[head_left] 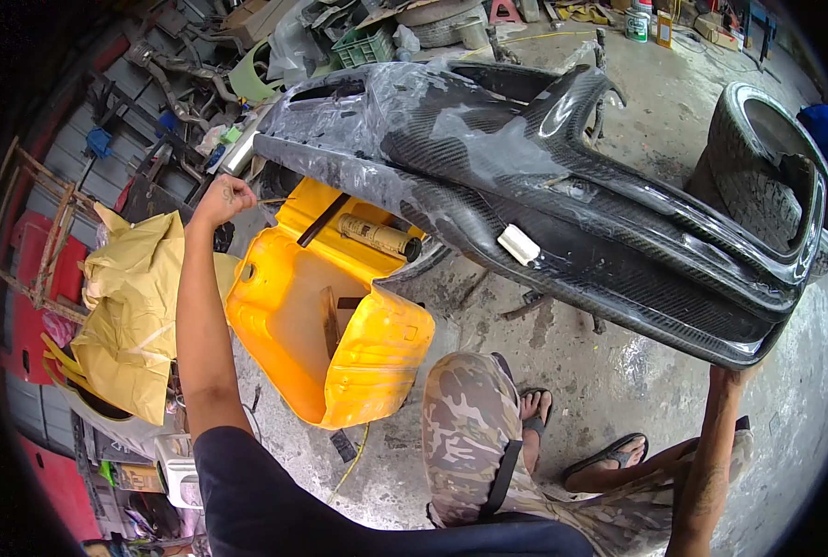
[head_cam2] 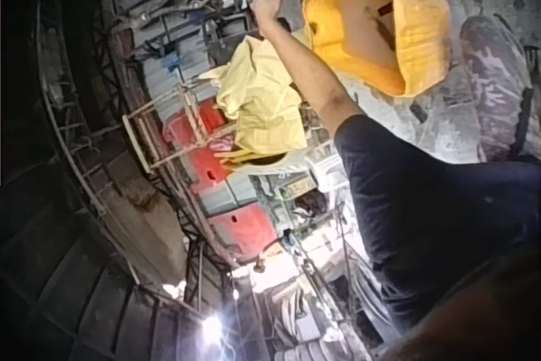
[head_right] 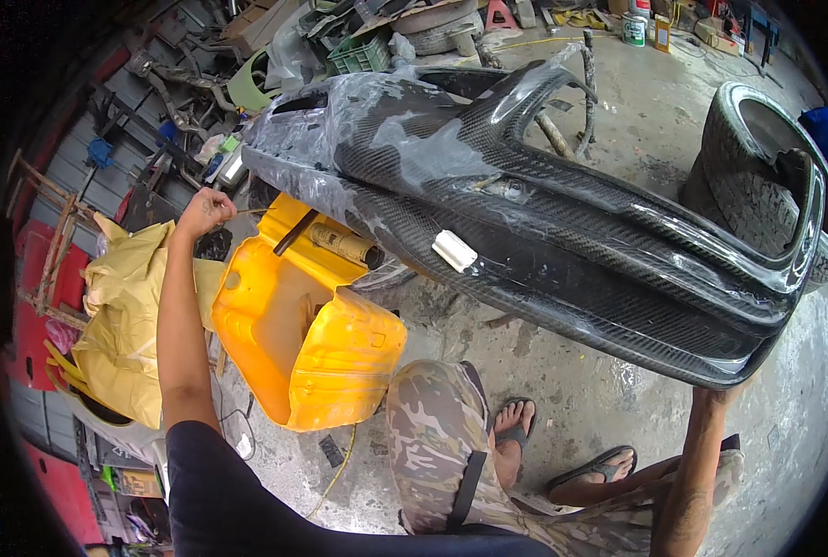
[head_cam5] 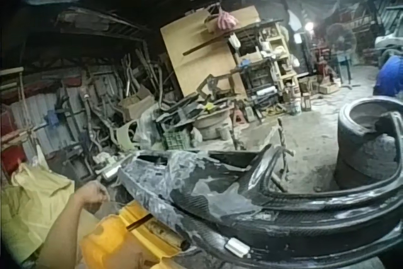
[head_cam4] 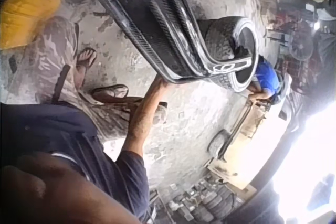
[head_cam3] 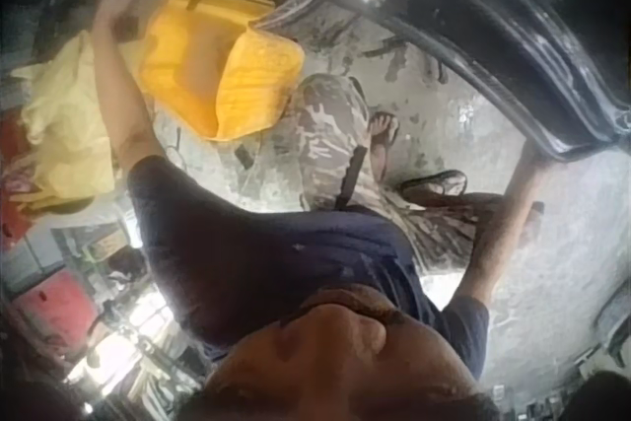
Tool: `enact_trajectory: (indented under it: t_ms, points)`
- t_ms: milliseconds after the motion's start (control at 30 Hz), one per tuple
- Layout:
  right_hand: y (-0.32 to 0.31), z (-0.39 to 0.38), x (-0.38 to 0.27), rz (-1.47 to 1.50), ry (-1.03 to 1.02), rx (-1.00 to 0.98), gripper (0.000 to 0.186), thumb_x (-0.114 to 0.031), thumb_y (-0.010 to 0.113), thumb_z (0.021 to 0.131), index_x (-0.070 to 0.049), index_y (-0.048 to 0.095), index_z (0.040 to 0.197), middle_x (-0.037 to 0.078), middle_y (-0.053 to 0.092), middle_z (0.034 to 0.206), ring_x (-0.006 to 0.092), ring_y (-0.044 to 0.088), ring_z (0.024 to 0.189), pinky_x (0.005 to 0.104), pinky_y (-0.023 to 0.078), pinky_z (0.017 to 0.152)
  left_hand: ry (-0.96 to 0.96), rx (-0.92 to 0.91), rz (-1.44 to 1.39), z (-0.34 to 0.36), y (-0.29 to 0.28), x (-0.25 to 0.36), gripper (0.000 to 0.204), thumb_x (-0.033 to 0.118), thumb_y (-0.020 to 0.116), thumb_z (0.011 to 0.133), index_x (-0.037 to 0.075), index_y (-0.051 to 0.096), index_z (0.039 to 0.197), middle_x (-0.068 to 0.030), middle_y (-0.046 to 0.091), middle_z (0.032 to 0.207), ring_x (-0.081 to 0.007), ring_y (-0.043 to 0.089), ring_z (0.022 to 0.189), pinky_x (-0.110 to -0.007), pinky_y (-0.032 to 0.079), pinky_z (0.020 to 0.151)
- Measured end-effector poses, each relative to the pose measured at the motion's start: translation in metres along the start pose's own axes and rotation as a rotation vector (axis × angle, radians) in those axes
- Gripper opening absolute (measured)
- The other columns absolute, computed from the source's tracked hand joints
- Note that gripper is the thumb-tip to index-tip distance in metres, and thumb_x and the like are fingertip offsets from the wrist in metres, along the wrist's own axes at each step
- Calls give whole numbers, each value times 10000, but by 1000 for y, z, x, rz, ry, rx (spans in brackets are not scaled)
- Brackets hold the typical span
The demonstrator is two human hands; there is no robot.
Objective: The recorder uses a tool and abrasive pad to sand and refine the edges of a carbon fiber automotive body part.
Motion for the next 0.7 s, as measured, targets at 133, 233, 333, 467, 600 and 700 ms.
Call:
enact_trajectory:
  t_ms: [133,233,333,467,600,700]
  points:
    - [5,0,2,73,38,-27,557,-339,543,1060,-69,449,1538,148,561,1491,338,604,1289,486,495,1119,25,-2,37,-1,-2,12,110,76,718,773,-14,763,818,-82,699,696,-149,647,664,-322,531,656]
    - [3,1,2,45,27,-16,558,-341,543,1061,-70,448,1539,147,559,1493,337,602,1292,486,493,1121,36,-13,64,-5,3,18,111,75,718,777,-20,758,820,-90,698,691,-151,652,664,-318,530,654]
    - [0,0,1,34,21,-10,559,-343,542,1061,-71,447,1540,146,558,1495,337,600,1294,486,490,1123,98,46,94,-6,3,27,114,72,719,777,-26,754,822,-91,692,678,-151,648,652,-320,529,646]
    - [-2,1,2,30,19,-6,561,-345,541,1061,-73,446,1542,145,556,1498,336,597,1298,486,487,1125,-47,-16,79,5,2,6,130,105,733,813,-22,752,795,-88,682,665,-156,625,608,-338,511,605]
    - [-4,1,5,32,23,-4,562,-347,541,1062,-74,445,1543,145,554,1500,335,595,1301,486,484,1128,-130,-51,80,15,-1,-9,179,165,761,872,-1,750,806,-53,603,602,-156,543,500,-347,438,500]
    - [-6,0,1,5,15,1,563,-349,540,1062,-75,444,1544,144,552,1502,334,592,1303,486,482,1130,-307,-212,9,18,11,4,175,176,758,901,11,749,843,-19,542,570,-131,468,438,-339,360,431]
Point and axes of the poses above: each hand's wrist, its own z-axis towards the middle knuckle, its own y-axis out of the palm, x = y × z, the point moved 9 cm from there along z, towards the middle knuckle
